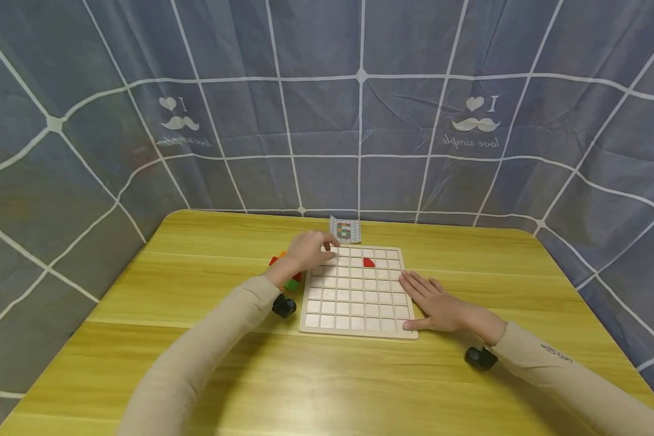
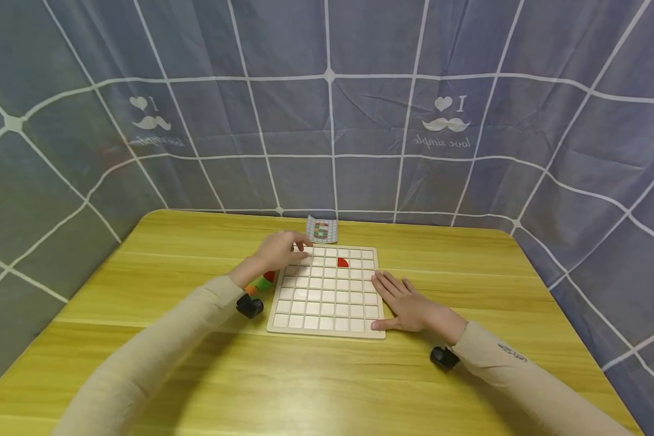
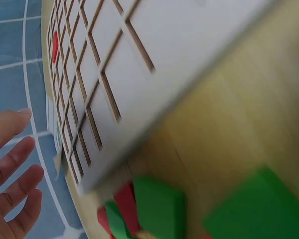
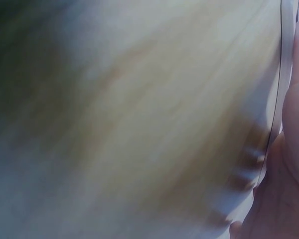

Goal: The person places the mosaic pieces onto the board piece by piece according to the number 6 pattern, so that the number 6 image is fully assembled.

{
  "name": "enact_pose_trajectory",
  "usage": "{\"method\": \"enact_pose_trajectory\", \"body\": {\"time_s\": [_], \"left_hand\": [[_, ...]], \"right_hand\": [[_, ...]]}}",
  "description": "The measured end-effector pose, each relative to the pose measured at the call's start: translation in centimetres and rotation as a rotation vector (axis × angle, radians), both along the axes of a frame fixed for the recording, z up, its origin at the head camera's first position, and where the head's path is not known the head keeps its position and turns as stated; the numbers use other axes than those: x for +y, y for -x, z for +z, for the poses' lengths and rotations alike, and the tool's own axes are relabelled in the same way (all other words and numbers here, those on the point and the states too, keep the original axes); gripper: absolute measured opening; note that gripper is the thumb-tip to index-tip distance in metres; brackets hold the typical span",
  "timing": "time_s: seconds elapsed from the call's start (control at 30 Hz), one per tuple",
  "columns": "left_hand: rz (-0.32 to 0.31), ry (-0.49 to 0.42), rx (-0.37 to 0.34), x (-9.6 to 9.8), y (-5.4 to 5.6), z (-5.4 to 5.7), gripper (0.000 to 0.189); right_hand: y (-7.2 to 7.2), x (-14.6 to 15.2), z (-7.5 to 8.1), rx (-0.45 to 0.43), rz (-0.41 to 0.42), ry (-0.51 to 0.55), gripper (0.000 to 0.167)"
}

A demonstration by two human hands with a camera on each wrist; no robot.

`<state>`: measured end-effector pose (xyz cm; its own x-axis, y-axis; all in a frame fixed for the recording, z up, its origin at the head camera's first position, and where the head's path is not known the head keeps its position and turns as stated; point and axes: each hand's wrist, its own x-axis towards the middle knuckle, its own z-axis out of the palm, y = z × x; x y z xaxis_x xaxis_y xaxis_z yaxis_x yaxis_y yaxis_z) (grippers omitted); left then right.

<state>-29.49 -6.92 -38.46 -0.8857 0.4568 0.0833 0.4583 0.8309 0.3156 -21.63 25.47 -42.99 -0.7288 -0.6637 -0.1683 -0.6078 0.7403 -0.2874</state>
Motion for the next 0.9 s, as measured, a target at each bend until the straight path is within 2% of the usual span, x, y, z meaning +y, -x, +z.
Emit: {"method": "enact_pose_trajectory", "body": {"time_s": [0.1, 0.27, 0.37, 0.57, 0.7, 0.9], "left_hand": [[0.009, -0.020, 0.007, -1.1, 0.0, -0.1, 0.026], [0.034, -0.066, 0.003, -3.6, -0.2, -0.3, 0.027], [0.075, -0.086, -0.011, -5.1, -0.3, -0.5, 0.027], [0.135, -0.108, -0.041, -7.7, -0.3, -1.0, 0.029], [0.134, -0.137, -0.053, -8.8, -0.3, -1.4, 0.032], [0.076, -0.167, -0.098, -10.0, -0.2, -2.0, 0.039]], "right_hand": [[-0.2, -0.1, 0.5, -0.014, -0.002, -0.012, 0.097], [0.0, 0.1, -0.1, 0.014, -0.001, -0.002, 0.097], [0.1, 0.3, -0.3, 0.021, -0.005, -0.003, 0.099], [-0.1, 0.2, 0.4, -0.001, 0.011, 0.037, 0.098], [-0.2, 0.0, 0.7, -0.012, 0.000, 0.002, 0.099], [-0.3, -0.1, 0.6, 0.000, 0.015, 0.010, 0.097]]}}
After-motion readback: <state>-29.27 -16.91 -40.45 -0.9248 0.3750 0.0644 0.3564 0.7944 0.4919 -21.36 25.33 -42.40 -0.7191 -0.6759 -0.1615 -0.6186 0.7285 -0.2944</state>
